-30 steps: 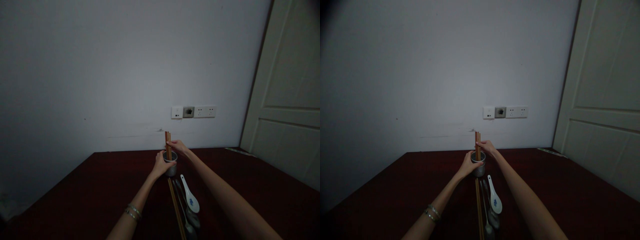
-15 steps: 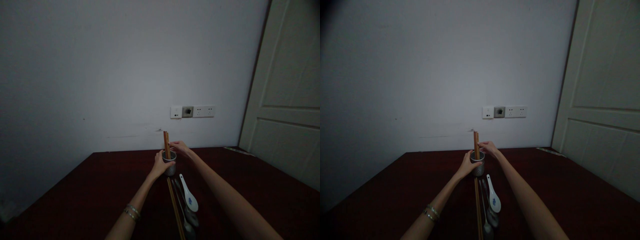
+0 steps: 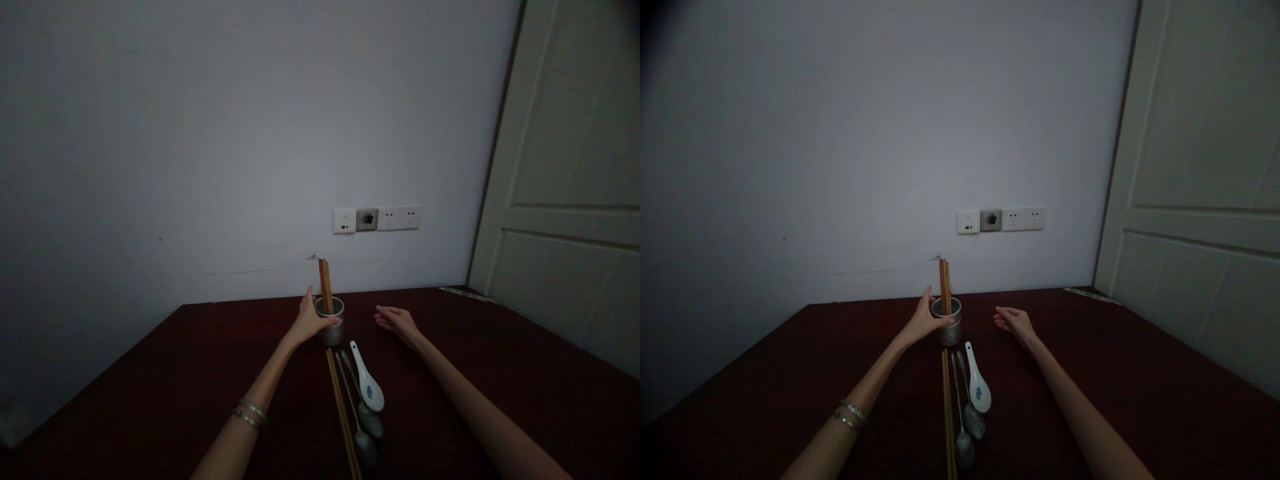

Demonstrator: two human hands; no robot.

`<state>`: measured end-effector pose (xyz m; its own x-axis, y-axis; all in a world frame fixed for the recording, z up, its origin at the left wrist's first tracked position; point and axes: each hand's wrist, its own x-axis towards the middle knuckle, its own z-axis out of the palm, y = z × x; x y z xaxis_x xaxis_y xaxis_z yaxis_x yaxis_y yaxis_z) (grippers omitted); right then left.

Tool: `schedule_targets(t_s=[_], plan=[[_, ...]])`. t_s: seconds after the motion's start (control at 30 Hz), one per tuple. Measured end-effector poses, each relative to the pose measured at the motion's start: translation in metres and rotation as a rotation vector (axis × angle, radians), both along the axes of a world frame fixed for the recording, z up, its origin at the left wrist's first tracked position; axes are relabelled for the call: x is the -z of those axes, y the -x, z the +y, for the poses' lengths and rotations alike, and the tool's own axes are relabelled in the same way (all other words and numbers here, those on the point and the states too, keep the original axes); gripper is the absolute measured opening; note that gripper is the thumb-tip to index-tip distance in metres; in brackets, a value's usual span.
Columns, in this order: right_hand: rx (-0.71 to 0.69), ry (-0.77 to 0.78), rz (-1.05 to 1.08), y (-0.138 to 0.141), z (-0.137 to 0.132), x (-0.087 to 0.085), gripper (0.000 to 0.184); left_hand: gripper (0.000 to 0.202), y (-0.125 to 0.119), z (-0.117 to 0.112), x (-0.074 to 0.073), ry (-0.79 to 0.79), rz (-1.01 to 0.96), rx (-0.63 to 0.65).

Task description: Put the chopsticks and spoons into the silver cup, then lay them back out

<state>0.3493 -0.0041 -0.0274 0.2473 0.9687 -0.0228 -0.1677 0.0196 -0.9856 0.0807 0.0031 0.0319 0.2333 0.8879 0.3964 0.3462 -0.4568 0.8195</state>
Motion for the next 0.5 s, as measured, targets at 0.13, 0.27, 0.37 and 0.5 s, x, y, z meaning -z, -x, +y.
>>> schedule_targets(t_s=[0.13,0.27,0.37,0.5], plan=[[0.043,-0.071,-0.053,-0.005,-0.015,0.009,0.022,0.109,0.012,-0.008,-0.028,-0.121,0.126,-0.016],[-0.006,-0.167,-0.218,0.002,-0.026,0.013,0.029,0.066,0.019,-0.042,-0.074,-0.408,0.325,-0.148],[-0.036,-0.204,-0.278,0.005,-0.029,0.013,0.033,0.027,0.013,-0.076,-0.099,-0.387,0.458,-0.194],[-0.033,-0.199,-0.294,0.006,-0.029,0.013,0.035,0.018,-0.001,-0.101,-0.093,-0.132,0.636,-0.109]])
